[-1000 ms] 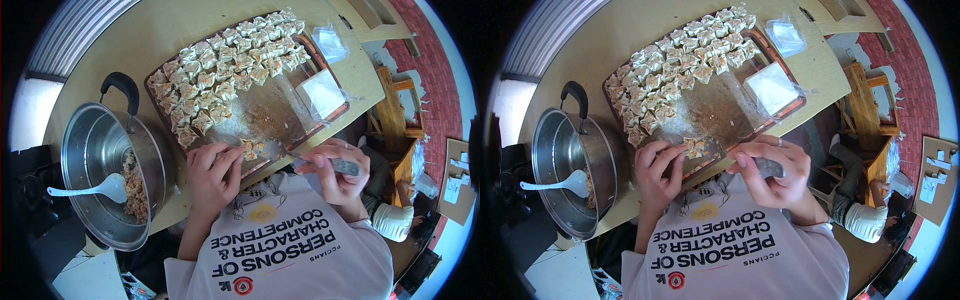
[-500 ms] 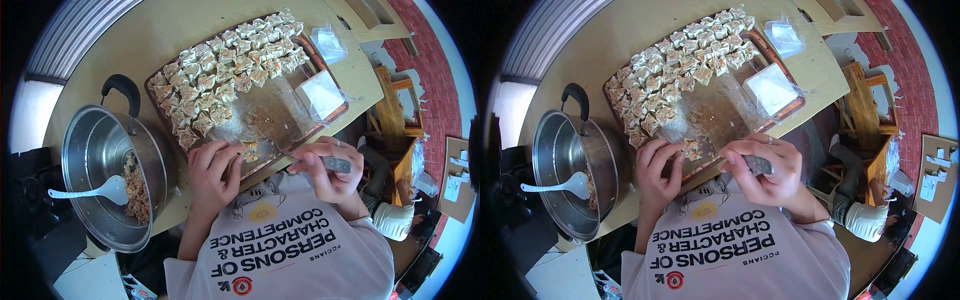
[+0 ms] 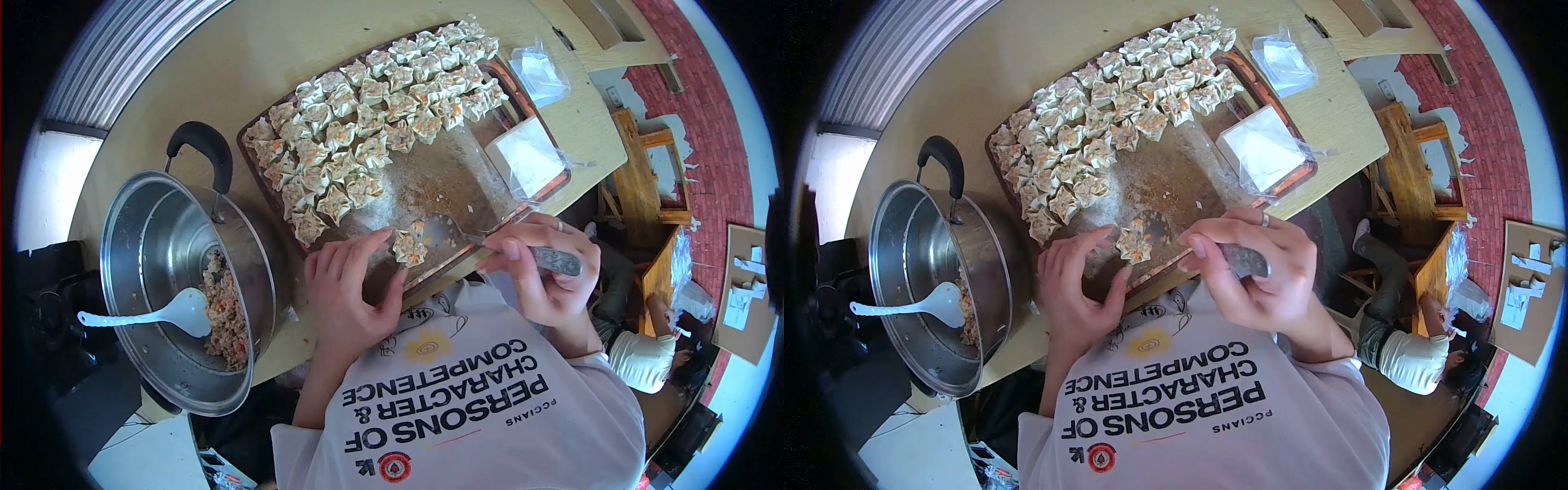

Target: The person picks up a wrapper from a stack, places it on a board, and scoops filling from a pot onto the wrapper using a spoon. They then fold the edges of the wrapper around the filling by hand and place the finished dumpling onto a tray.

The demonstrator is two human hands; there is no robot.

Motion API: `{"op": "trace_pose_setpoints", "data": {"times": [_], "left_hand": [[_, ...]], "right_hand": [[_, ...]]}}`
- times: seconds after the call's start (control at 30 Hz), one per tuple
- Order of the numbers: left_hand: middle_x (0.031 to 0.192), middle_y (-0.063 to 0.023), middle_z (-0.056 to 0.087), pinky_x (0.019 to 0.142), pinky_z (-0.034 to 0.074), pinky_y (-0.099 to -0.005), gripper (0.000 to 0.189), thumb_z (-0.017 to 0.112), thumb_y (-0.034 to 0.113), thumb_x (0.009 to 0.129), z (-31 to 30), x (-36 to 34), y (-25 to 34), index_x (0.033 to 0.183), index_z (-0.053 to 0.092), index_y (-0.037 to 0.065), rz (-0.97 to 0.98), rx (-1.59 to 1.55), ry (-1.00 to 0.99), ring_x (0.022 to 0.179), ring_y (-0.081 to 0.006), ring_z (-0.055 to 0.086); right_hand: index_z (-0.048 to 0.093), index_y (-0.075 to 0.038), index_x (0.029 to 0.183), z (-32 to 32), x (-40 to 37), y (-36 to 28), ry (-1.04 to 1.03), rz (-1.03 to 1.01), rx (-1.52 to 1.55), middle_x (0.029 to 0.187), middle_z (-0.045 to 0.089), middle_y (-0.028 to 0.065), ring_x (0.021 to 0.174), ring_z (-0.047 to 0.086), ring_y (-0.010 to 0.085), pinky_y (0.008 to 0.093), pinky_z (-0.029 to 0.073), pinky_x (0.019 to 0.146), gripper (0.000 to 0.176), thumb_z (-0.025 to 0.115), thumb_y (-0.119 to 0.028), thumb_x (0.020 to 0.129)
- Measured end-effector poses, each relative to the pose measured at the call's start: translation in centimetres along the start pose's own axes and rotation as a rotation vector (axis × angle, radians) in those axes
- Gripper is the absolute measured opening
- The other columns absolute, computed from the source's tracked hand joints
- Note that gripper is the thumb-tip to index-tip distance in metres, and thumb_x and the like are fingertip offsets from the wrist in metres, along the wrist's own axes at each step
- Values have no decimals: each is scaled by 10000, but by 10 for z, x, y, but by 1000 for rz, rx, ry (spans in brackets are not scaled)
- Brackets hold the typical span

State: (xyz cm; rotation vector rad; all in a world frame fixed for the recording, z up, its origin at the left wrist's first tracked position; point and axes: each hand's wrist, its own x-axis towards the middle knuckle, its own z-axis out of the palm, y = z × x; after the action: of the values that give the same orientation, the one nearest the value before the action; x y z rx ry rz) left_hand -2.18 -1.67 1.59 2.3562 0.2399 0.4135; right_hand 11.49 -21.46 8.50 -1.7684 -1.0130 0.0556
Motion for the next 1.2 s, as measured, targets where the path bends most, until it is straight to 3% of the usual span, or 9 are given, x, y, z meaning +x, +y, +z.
{"op": "trace_pose_setpoints", "data": {"times": [0.23,0.3,0.37,0.47,0.9,0.97,1.2], "left_hand": [[1074,-55,715,946,411,-427,646,865,217,758,4,1,6,1344,624,89,20,40,-12,997,-273,634],[1073,-55,712,953,406,-429,653,868,223,762,5,1,5,1352,618,90,16,45,-9,1002,-272,632],[1077,-54,704,954,403,-430,653,864,213,770,6,1,6,1359,610,92,9,56,-12,1016,-273,629],[1082,-58,697,957,398,-432,648,860,202,774,8,1,6,1360,606,90,-11,61,-21,1019,-274,624],[1076,-55,692,959,366,-409,595,806,164,796,0,4,12,1351,608,85,-6,21,-25,941,-247,596],[1087,-36,694,980,342,-449,586,763,211,824,1,2,8,1379,601,121,-49,-30,-38,1026,-254,612],[1085,-50,679,946,343,-434,535,762,229,829,7,7,11,1332,618,115,-101,-67,30,1034,-258,614]], "right_hand": [[740,47,965,-23,-3,9,-24,34,111,865,769,127,677,745,203,299,565,630,98,643,37,949],[736,58,981,-34,-11,8,58,289,241,869,763,132,673,748,182,266,561,605,114,628,23,977],[728,67,984,-31,-18,18,62,310,276,859,755,128,675,746,154,237,551,582,141,620,-18,1014],[719,52,973,-19,-22,20,110,549,353,849,750,96,711,746,123,221,541,588,189,618,-88,1050],[709,67,966,-8,-17,11,138,366,407,857,755,117,695,745,143,237,555,578,133,610,-1,1025],[711,72,944,-11,-15,11,93,256,325,865,756,133,672,755,165,242,558,564,126,620,17,1011],[719,67,914,0,-10,13,56,311,326,851,758,128,674,770,174,241,561,568,125,638,20,997]]}}
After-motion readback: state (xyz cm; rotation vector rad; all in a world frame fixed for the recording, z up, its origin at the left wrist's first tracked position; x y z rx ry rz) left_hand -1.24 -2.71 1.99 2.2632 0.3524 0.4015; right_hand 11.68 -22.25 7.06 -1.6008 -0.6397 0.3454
